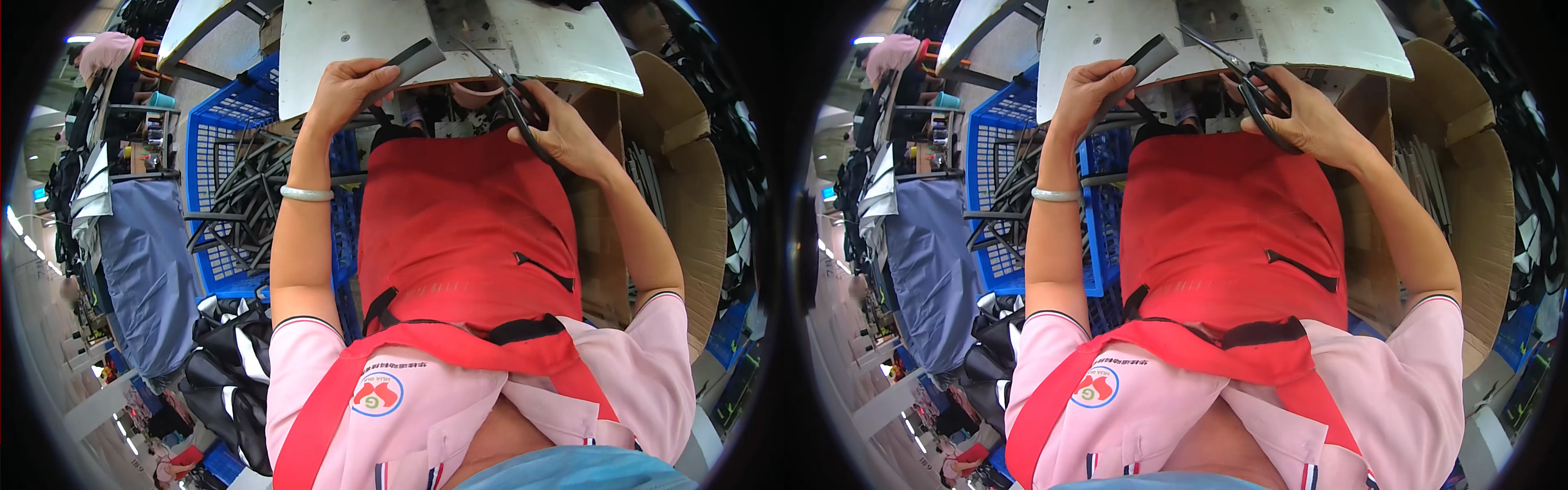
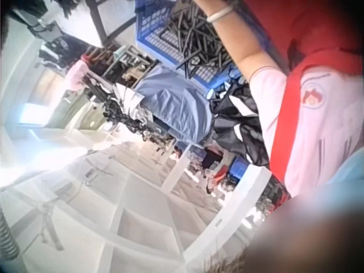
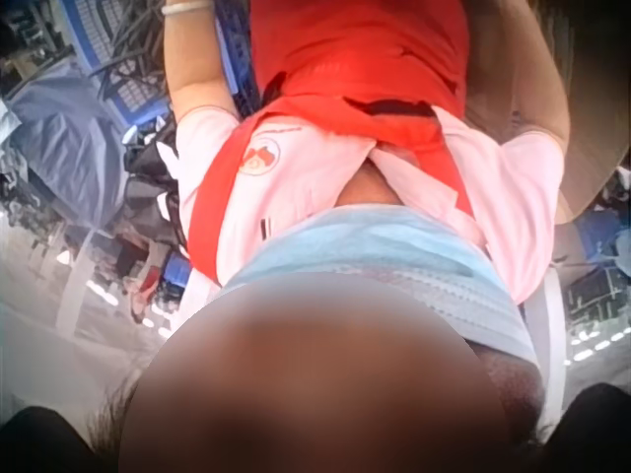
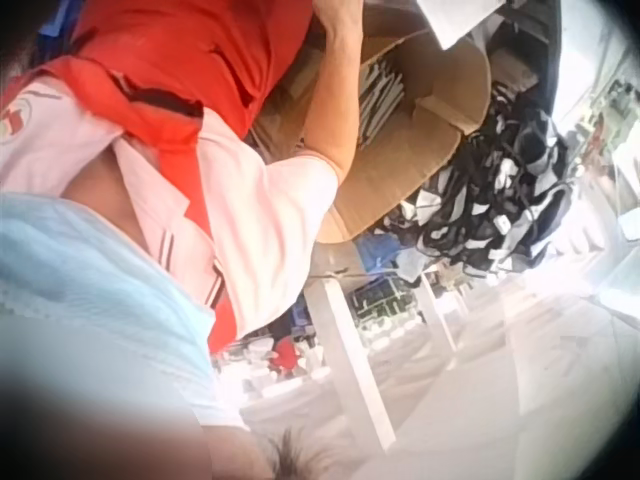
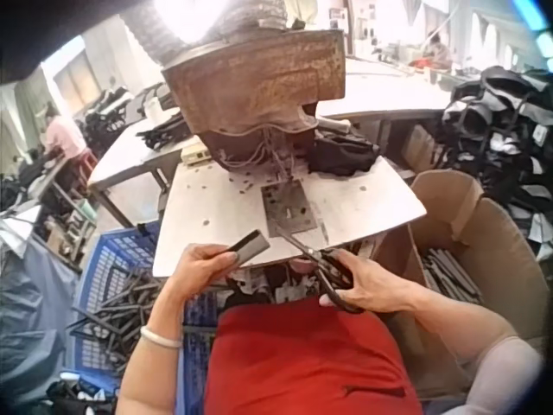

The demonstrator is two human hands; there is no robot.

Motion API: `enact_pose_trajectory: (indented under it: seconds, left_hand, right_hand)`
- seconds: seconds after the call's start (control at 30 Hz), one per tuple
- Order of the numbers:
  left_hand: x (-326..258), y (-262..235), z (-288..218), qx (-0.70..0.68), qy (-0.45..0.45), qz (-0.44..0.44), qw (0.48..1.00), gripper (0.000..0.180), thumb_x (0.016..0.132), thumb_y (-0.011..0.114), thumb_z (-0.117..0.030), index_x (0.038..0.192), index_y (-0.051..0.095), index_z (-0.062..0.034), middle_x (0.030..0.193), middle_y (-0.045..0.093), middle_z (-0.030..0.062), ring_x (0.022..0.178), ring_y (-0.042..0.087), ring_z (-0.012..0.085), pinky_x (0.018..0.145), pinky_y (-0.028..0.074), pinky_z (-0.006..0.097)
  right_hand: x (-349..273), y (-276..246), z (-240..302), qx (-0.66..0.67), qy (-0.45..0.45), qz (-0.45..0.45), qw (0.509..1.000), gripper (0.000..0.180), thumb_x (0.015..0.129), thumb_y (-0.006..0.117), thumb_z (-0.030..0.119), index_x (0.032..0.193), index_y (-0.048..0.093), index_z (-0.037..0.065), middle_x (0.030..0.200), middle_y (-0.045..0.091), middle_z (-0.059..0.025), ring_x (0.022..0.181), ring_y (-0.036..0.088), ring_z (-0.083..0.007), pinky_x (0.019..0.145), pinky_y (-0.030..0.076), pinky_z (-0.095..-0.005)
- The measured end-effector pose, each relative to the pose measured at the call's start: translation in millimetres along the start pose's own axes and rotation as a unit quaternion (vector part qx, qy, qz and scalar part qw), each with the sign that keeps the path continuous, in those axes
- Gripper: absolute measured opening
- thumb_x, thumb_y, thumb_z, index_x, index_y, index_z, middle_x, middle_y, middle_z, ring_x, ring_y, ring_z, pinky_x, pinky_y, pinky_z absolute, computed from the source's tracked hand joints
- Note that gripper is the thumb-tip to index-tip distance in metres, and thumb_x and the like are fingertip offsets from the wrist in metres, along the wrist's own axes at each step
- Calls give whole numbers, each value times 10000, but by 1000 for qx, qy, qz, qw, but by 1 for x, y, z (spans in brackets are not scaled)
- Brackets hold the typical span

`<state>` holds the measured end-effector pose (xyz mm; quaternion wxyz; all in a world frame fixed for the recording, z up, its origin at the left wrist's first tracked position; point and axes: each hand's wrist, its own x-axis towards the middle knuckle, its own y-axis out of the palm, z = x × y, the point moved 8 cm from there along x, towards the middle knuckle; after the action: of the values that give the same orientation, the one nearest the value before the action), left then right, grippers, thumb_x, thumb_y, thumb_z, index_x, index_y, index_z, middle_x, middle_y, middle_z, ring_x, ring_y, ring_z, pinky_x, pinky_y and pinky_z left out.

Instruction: The person is cutting and processing gray plastic or rubber strips using scissors at an industrial workbench.

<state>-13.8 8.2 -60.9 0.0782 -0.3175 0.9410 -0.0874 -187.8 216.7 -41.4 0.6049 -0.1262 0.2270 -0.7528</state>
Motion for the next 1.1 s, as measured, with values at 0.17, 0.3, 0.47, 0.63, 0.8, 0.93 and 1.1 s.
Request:
enact_pose_trajectory:
  seconds: [0.17,0.3,0.47,0.63,0.8,0.93,1.1]
  left_hand:
    - [0,2,1,14,-1,4,1000,267,875,698,-225,1027,721,-6,714,658,25,622,571,67,570,453,214]
    - [0,4,0,27,-6,3,1000,265,870,703,-227,1028,724,-16,723,662,17,631,578,63,573,454,212]
    - [-1,4,1,23,-2,6,1000,259,869,703,-235,1018,730,-24,722,662,12,632,579,62,573,450,210]
    - [-1,4,0,36,-2,4,999,255,870,699,-241,1007,734,-28,714,657,10,628,574,62,567,444,211]
    - [-1,4,1,44,4,4,999,253,868,698,-250,992,740,-33,699,649,3,622,567,63,555,434,211]
    - [-1,4,-1,52,9,3,999,250,865,701,-248,985,741,-32,700,650,4,615,561,64,550,431,211]
    - [0,3,3,46,8,-7,999,250,860,708,-249,979,742,-31,693,646,3,612,558,63,544,427,213]
  right_hand:
    - [3,15,-8,-24,42,39,998,706,768,750,407,1245,457,-24,924,524,-68,856,468,-165,816,423,-282]
    - [8,17,-8,-28,28,39,998,676,771,747,394,1225,462,-18,906,500,-51,834,440,-158,792,416,-278]
    - [10,20,-10,2,11,19,1000,662,784,743,380,1224,464,-28,918,499,-44,852,442,-150,804,409,-270]
    - [15,25,-25,-1,-7,5,1000,660,776,735,500,1120,521,-22,850,520,-73,794,479,-173,750,426,-294]
    - [19,26,-19,8,-14,21,1000,643,779,728,502,1097,528,-18,831,505,-69,769,457,-162,719,417,-282]
    - [20,26,-23,8,-25,-3,1000,591,796,725,478,1064,541,-16,779,488,-55,722,433,-145,685,407,-271]
    - [23,25,-23,-31,-17,6,999,484,841,708,410,1010,554,-16,722,498,-25,682,428,-116,634,392,-259]
